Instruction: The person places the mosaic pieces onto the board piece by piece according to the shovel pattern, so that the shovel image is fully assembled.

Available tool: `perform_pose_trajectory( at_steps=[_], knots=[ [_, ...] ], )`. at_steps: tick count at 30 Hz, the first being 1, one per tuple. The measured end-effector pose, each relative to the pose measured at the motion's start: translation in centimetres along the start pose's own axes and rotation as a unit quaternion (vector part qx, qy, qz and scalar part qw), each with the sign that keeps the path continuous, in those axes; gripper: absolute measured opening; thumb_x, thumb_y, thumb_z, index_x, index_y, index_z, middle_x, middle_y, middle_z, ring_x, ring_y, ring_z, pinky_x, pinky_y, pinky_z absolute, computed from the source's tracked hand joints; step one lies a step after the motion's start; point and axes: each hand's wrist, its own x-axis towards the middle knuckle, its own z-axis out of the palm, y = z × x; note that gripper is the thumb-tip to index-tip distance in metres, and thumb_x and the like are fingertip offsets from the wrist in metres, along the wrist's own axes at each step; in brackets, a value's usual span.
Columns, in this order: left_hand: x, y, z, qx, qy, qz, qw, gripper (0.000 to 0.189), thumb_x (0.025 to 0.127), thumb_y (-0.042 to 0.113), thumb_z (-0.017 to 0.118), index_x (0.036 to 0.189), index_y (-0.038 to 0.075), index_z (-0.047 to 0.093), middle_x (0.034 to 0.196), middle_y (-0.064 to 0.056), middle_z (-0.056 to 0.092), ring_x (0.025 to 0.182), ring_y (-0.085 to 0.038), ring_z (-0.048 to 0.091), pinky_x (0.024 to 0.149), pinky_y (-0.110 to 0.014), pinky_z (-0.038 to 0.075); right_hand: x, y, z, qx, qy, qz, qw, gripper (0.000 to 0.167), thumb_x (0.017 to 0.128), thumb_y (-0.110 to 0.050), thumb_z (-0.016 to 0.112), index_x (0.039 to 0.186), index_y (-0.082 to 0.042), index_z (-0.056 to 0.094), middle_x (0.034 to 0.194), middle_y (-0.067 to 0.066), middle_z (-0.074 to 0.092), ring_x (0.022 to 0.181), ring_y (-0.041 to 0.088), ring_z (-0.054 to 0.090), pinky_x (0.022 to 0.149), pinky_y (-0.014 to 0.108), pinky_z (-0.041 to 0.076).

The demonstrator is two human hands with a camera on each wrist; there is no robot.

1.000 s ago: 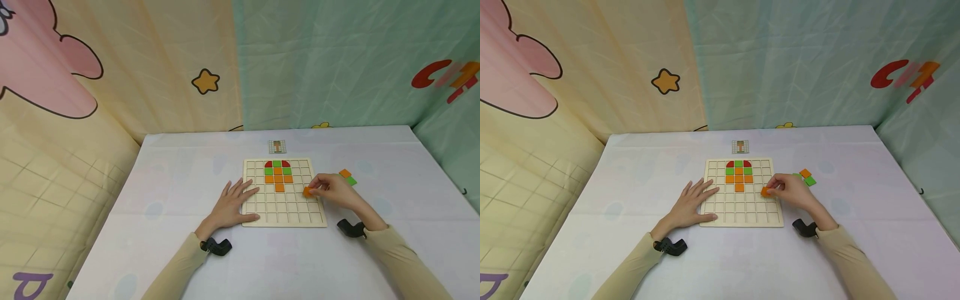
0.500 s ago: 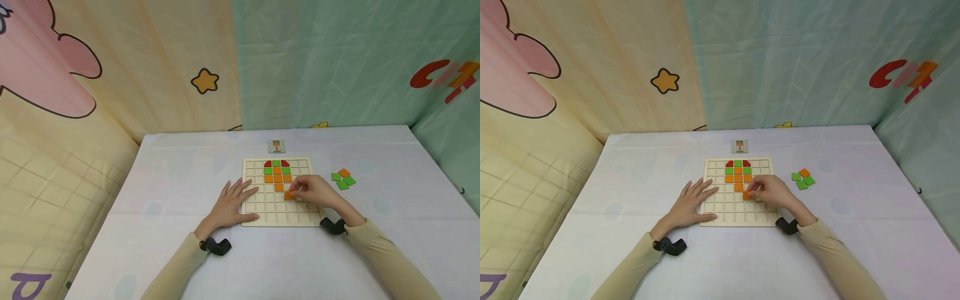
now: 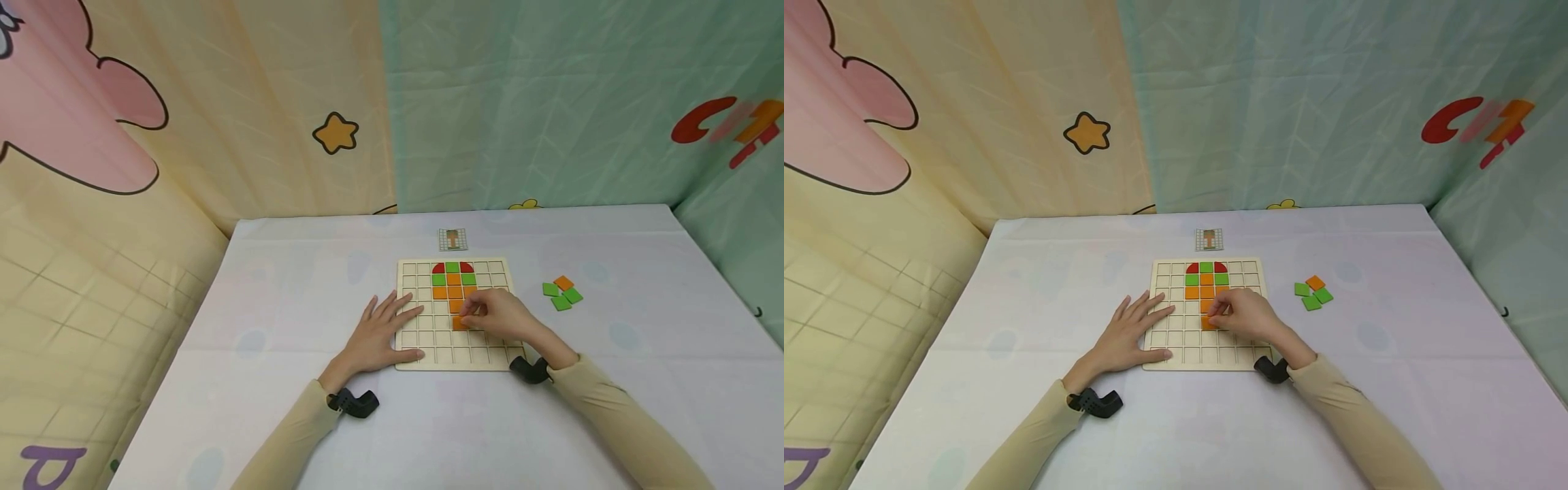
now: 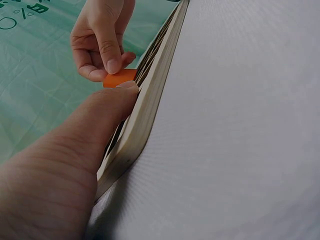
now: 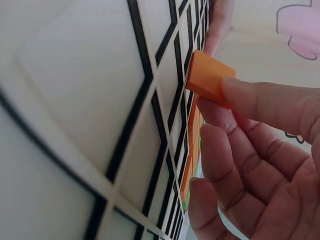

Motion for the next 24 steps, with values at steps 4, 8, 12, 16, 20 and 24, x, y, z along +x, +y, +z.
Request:
perform_pose_trajectory(
  at_steps=[4, 8, 12, 16, 20, 24],
  knots=[
    [-0.01, 0.03, -0.06, -0.003, -0.002, -0.001, 1.0, 0.082, 0.083, 0.067, 0.054, 0.15, 0.028, 0.029, 0.157, 0.001, 0.014, 0.144, -0.022, 0.001, 0.112, -0.048, -0.005, 0.1, -0.16, 0.17, -0.004, 0.002, 0.004, 1.0, 0.008, 0.082, -0.014, 0.075, 0.081, -0.015, 0.067, 0.072, -0.009, 0.061, 0.059, 0.012, 0.049, 0.056, 0.029, 0.041],
    [-0.01, 0.02, -0.08, -0.005, 0.0, 0.002, 1.0, 0.081, 0.083, 0.066, 0.055, 0.15, 0.028, 0.029, 0.157, 0.001, 0.015, 0.144, -0.023, 0.002, 0.112, -0.048, -0.004, 0.19, -0.19, 0.2, -0.013, 0.007, 0.005, 0.9999, 0.008, 0.082, -0.015, 0.075, 0.08, -0.015, 0.067, 0.072, -0.009, 0.06, 0.059, 0.011, 0.05, 0.056, 0.029, 0.042],
    [0.03, 0.07, -0.06, -0.003, 0.001, 0.003, 1.0, 0.081, 0.083, 0.066, 0.055, 0.15, 0.027, 0.03, 0.157, 0.0, 0.015, 0.143, -0.023, 0.003, 0.112, -0.049, -0.003, 0.28, -0.21, 0.19, -0.028, 0.012, 0.01, 0.9995, 0.009, 0.081, -0.015, 0.076, 0.079, -0.016, 0.067, 0.07, -0.009, 0.058, 0.057, 0.011, 0.05, 0.054, 0.029, 0.041],
    [0.07, 0.11, -0.03, -0.004, 0.002, 0.003, 1.0, 0.081, 0.083, 0.066, 0.055, 0.15, 0.027, 0.03, 0.157, 0.001, 0.015, 0.143, -0.023, 0.003, 0.112, -0.048, -0.004, 0.33, -0.32, 0.18, -0.038, 0.012, 0.02, 0.999, 0.01, 0.081, -0.017, 0.076, 0.078, -0.016, 0.067, 0.069, -0.009, 0.058, 0.056, 0.011, 0.049, 0.053, 0.029, 0.041],
    [0.05, 0.06, 0.03, -0.001, 0.004, 0.005, 1.0, 0.081, 0.083, 0.067, 0.054, 0.15, 0.027, 0.03, 0.157, 0.001, 0.015, 0.143, -0.023, 0.003, 0.112, -0.048, -0.004, 0.37, -0.44, 0.19, -0.047, 0.012, 0.027, 0.9985, 0.009, 0.081, -0.017, 0.076, 0.078, -0.016, 0.067, 0.07, -0.009, 0.058, 0.056, 0.011, 0.049, 0.054, 0.029, 0.041],
    [-0.04, -0.12, 0.1, 0.003, 0.008, 0.006, 0.9999, 0.081, 0.083, 0.068, 0.053, 0.15, 0.027, 0.03, 0.157, 0.001, 0.015, 0.143, -0.023, 0.003, 0.112, -0.047, -0.005, 0.52, -0.6, 0.33, -0.058, 0.015, 0.029, 0.9978, 0.01, 0.081, -0.017, 0.076, 0.077, -0.017, 0.067, 0.069, -0.009, 0.058, 0.056, 0.011, 0.049, 0.053, 0.029, 0.041]
  ],
)
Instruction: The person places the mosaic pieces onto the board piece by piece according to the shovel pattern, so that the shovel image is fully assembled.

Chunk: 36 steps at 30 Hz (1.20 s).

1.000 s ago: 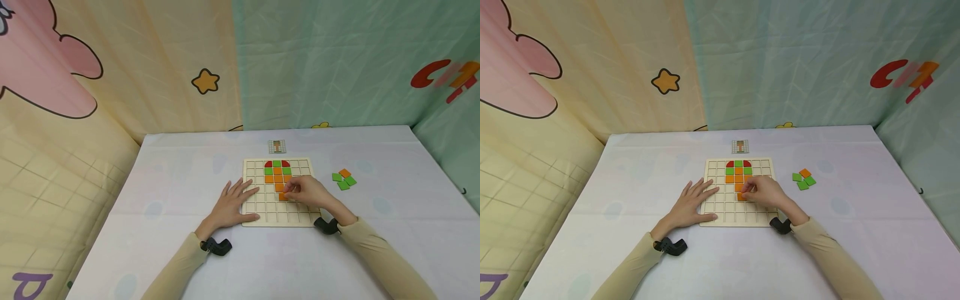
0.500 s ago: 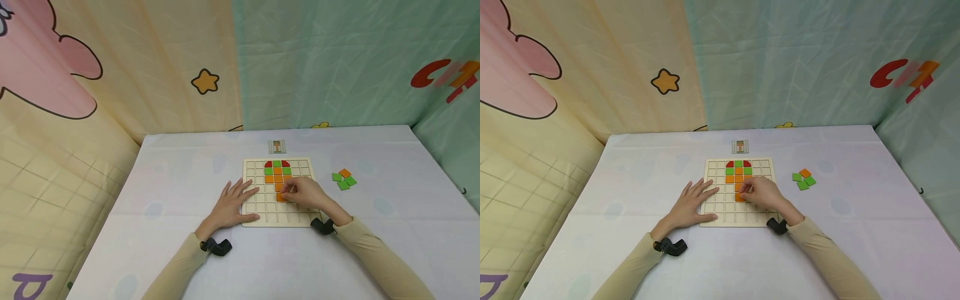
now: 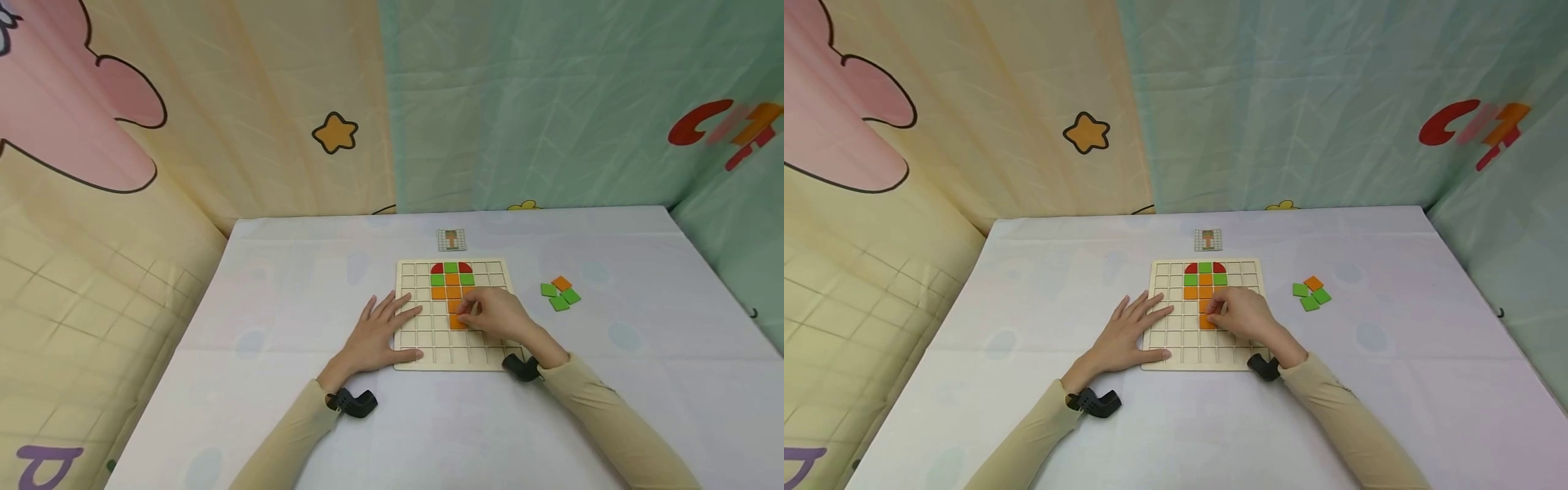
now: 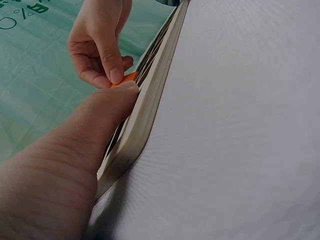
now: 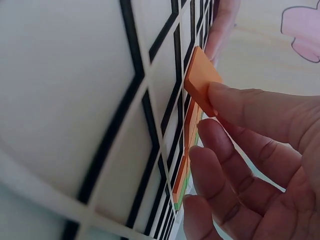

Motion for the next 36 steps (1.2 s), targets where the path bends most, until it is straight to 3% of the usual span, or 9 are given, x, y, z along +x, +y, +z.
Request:
perform_pose_trajectory(
  at_steps=[9, 16, 24, 31, 36],
  knots=[
    [0.0, -0.2, 0.1, -0.006, 0.007, 0.002, 1.0, 0.081, 0.083, 0.069, 0.052, 0.15, 0.028, 0.03, 0.157, 0.001, 0.016, 0.143, -0.024, 0.004, 0.112, -0.048, -0.003, 0.2, -0.4, 0.0, 0.0, 0.012, 0.0, 0.9999, 0.012, 0.08, -0.017, 0.077, 0.074, -0.018, 0.067, 0.07, -0.009, 0.058, 0.055, 0.011, 0.049, 0.051, 0.029, 0.04],
    [0.2, -0.1, 0.3, -0.01, 0.0, 0.002, 0.9999, 0.082, 0.083, 0.069, 0.052, 0.15, 0.028, 0.03, 0.157, 0.002, 0.015, 0.144, -0.022, 0.002, 0.112, -0.046, -0.006, -0.5, 1.3, -1.9, 0.008, 0.047, 0.01, 0.9988, 0.006, 0.085, -0.019, 0.073, 0.085, -0.014, 0.071, 0.077, -0.006, 0.061, 0.061, 0.014, 0.049, 0.054, 0.031, 0.041],
    [0.1, -0.1, 0.2, -0.004, 0.001, 0.002, 1.0, 0.082, 0.083, 0.069, 0.053, 0.15, 0.027, 0.031, 0.157, 0.001, 0.016, 0.144, -0.022, 0.002, 0.112, -0.046, -0.005, -2.3, 5.0, -5.9, 0.0, 0.084, 0.078, 0.9934, 0.02, 0.09, -0.029, 0.066, 0.094, -0.011, 0.071, 0.086, 0.002, 0.064, 0.069, 0.019, 0.052, 0.053, 0.032, 0.041],
    [0.0, -0.2, 0.1, -0.003, 0.0, 0.0, 1.0, 0.082, 0.083, 0.069, 0.052, 0.15, 0.027, 0.03, 0.157, 0.001, 0.016, 0.144, -0.023, 0.003, 0.112, -0.047, -0.005, -3.8, 8.0, -8.6, -0.03, 0.079, 0.157, 0.9839, 0.043, 0.092, -0.04, 0.059, 0.112, -0.002, 0.065, 0.106, 0.017, 0.063, 0.087, 0.03, 0.058, 0.06, 0.036, 0.044],
    [0.0, -0.1, 0.1, -0.007, 0.0, 0.0, 1.0, 0.082, 0.083, 0.069, 0.052, 0.15, 0.028, 0.03, 0.157, 0.001, 0.016, 0.144, -0.023, 0.003, 0.112, -0.046, -0.006, -4.7, 9.6, -9.4, -0.052, 0.073, 0.203, 0.9752, 0.058, 0.09, -0.044, 0.059, 0.123, 0.004, 0.055, 0.119, 0.027, 0.054, 0.099, 0.042, 0.053, 0.065, 0.046, 0.045]
  ],
)
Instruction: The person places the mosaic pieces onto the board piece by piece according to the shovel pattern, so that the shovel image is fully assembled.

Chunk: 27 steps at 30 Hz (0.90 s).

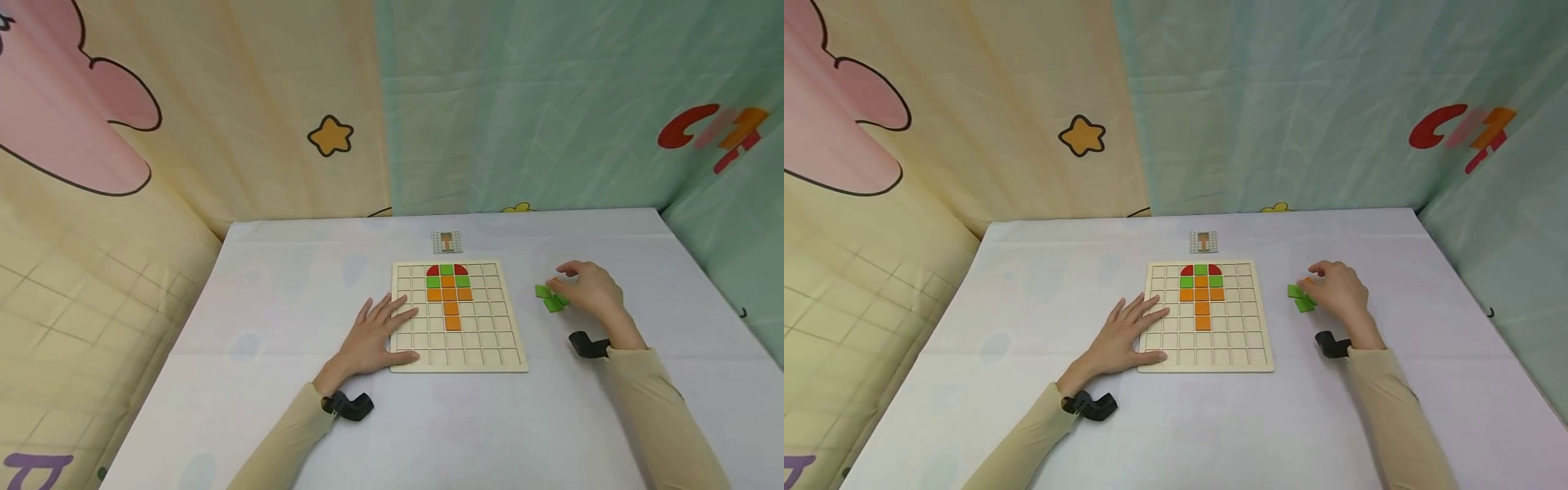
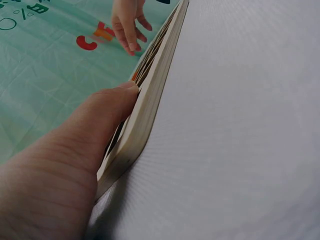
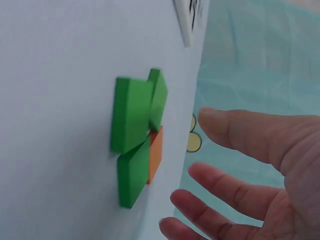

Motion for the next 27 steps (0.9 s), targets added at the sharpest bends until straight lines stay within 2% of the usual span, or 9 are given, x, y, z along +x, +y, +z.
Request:
perform_pose_trajectory(
  at_steps=[4, 10, 19, 27],
  knots=[
    [-0.1, 0.0, -0.1, -0.003, -0.003, -0.005, 1.0, 0.082, 0.082, 0.069, 0.053, 0.15, 0.028, 0.03, 0.157, 0.002, 0.015, 0.144, -0.022, 0.002, 0.111, -0.045, -0.007, 0.1, 0.7, 0.0, -0.004, 0.0, 0.015, 0.9999, 0.064, 0.088, -0.048, 0.06, 0.124, 0.004, 0.052, 0.119, 0.028, 0.052, 0.101, 0.043, 0.049, 0.066, 0.047, 0.044],
    [-0.1, 0.0, -0.1, 0.0, -0.002, -0.003, 1.0, 0.082, 0.083, 0.07, 0.051, 0.15, 0.028, 0.03, 0.157, 0.002, 0.015, 0.144, -0.022, 0.002, 0.112, -0.046, -0.006, 0.4, 1.5, 0.3, -0.011, -0.029, 0.026, 0.9992, 0.066, 0.087, -0.053, 0.058, 0.12, 0.004, 0.053, 0.115, 0.027, 0.053, 0.097, 0.04, 0.051, 0.068, 0.045, 0.043],
    [-0.1, 0.0, 0.1, -0.002, -0.002, 0.0, 1.0, 0.082, 0.083, 0.07, 0.051, 0.15, 0.028, 0.03, 0.157, 0.002, 0.015, 0.144, -0.022, 0.002, 0.112, -0.046, -0.005, 0.5, 1.7, 0.6, -0.018, -0.01, 0.013, 0.9997, 0.051, 0.087, -0.04, 0.064, 0.106, 0.006, 0.059, 0.104, 0.026, 0.058, 0.086, 0.036, 0.055, 0.06, 0.039, 0.042],
    [-0.1, 0.0, 0.0, 0.003, 0.001, 0.001, 1.0, 0.082, 0.083, 0.069, 0.052, 0.15, 0.028, 0.029, 0.157, 0.002, 0.015, 0.144, -0.022, 0.002, 0.112, -0.048, -0.005, 0.6, 1.8, 0.9, 0.002, -0.003, 0.007, 1.0, 0.043, 0.088, -0.032, 0.064, 0.105, 0.008, 0.057, 0.1, 0.024, 0.059, 0.086, 0.036, 0.055, 0.064, 0.04, 0.042]
  ],
)
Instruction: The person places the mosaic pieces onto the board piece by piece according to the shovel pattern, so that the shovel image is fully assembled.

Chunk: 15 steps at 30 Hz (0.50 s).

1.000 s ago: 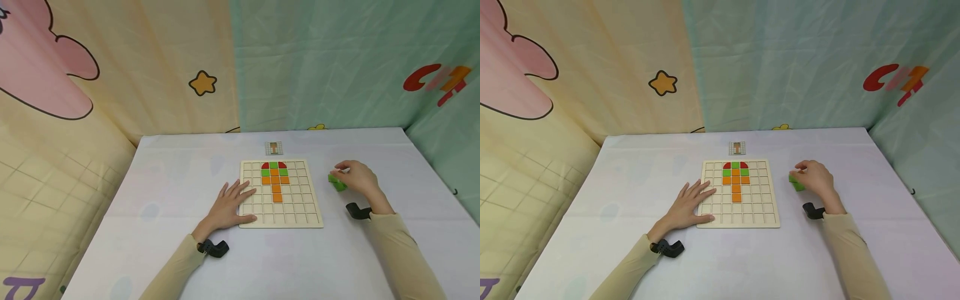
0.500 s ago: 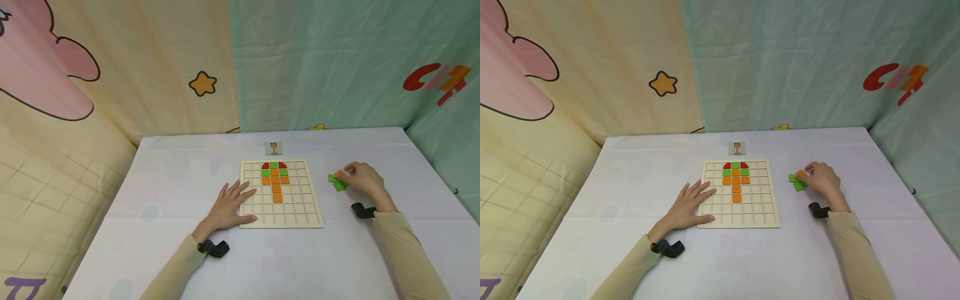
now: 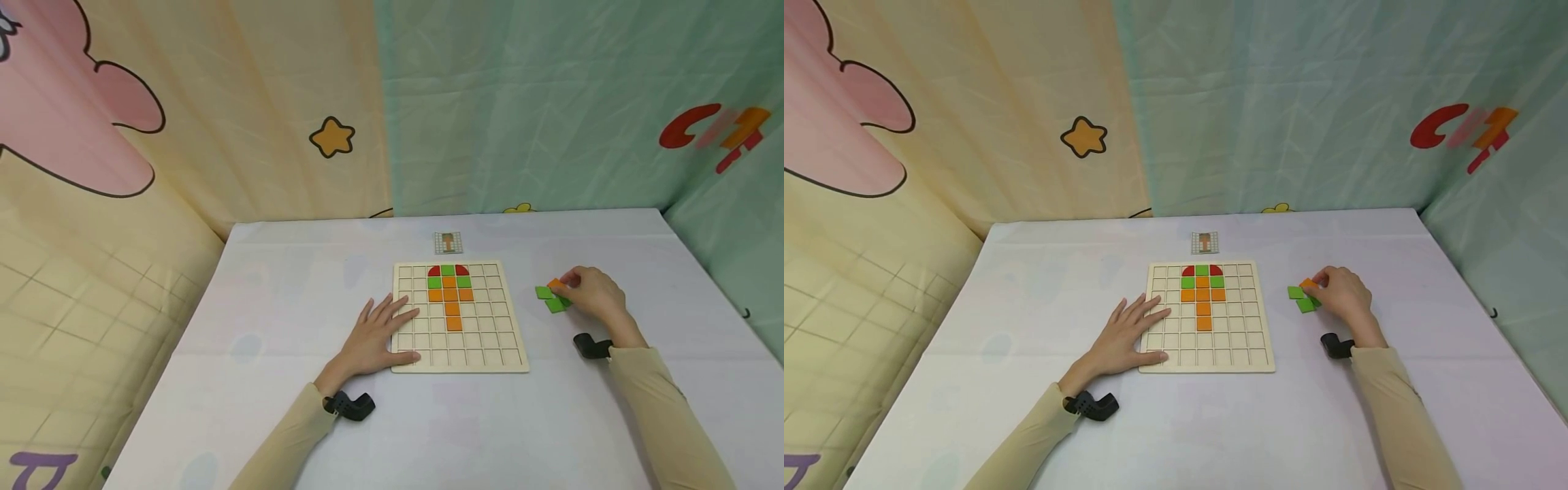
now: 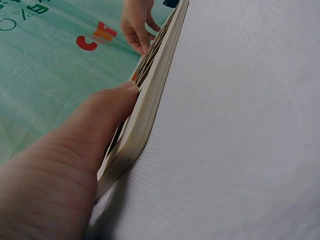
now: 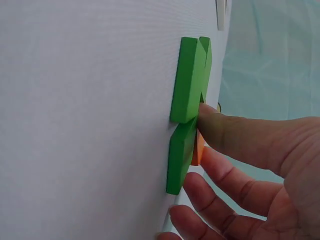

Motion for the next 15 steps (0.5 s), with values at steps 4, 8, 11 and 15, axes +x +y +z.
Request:
perform_pose_trajectory(
  at_steps=[4, 8, 11, 15],
  knots=[
    [0.06, 0.0, -0.01, -0.001, 0.002, 0.002, 1.0, 0.082, 0.083, 0.069, 0.052, 0.15, 0.028, 0.029, 0.157, 0.001, 0.016, 0.144, -0.023, 0.003, 0.111, -0.048, -0.005, 0.03, 0.05, 0.14, 0.011, 0.002, 0.006, 0.9999, 0.041, 0.088, -0.032, 0.065, 0.105, 0.005, 0.056, 0.098, 0.02, 0.059, 0.084, 0.033, 0.055, 0.064, 0.039, 0.04],
    [0.07, -0.03, -0.01, 0.0, 0.003, 0.003, 1.0, 0.082, 0.083, 0.069, 0.052, 0.15, 0.028, 0.03, 0.157, 0.001, 0.016, 0.143, -0.023, 0.003, 0.112, -0.048, -0.004, 0.12, 0.36, 0.35, 0.019, 0.01, 0.011, 0.9997, 0.038, 0.088, -0.031, 0.065, 0.103, 0.002, 0.055, 0.094, 0.016, 0.059, 0.081, 0.031, 0.054, 0.063, 0.037, 0.038],
    [0.05, -0.06, -0.01, 0.003, 0.003, 0.002, 1.0, 0.082, 0.083, 0.069, 0.052, 0.15, 0.028, 0.03, 0.157, 0.001, 0.016, 0.144, -0.023, 0.003, 0.112, -0.047, -0.005, 0.08, 0.58, 0.45, 0.025, 0.024, 0.013, 0.9993, 0.034, 0.088, -0.029, 0.065, 0.102, 0.0, 0.056, 0.092, 0.014, 0.06, 0.077, 0.028, 0.054, 0.06, 0.035, 0.038],
    [0.05, -0.06, 0.04, 0.001, 0.0, 0.002, 1.0, 0.082, 0.083, 0.069, 0.052, 0.15, 0.028, 0.03, 0.157, 0.001, 0.016, 0.144, -0.023, 0.003, 0.111, -0.047, -0.006, -0.18, 0.86, 0.39, 0.034, 0.037, -0.001, 0.9987, 0.03, 0.09, -0.027, 0.064, 0.101, 0.0, 0.058, 0.091, 0.016, 0.063, 0.075, 0.027, 0.056, 0.058, 0.034, 0.039]
  ],
)
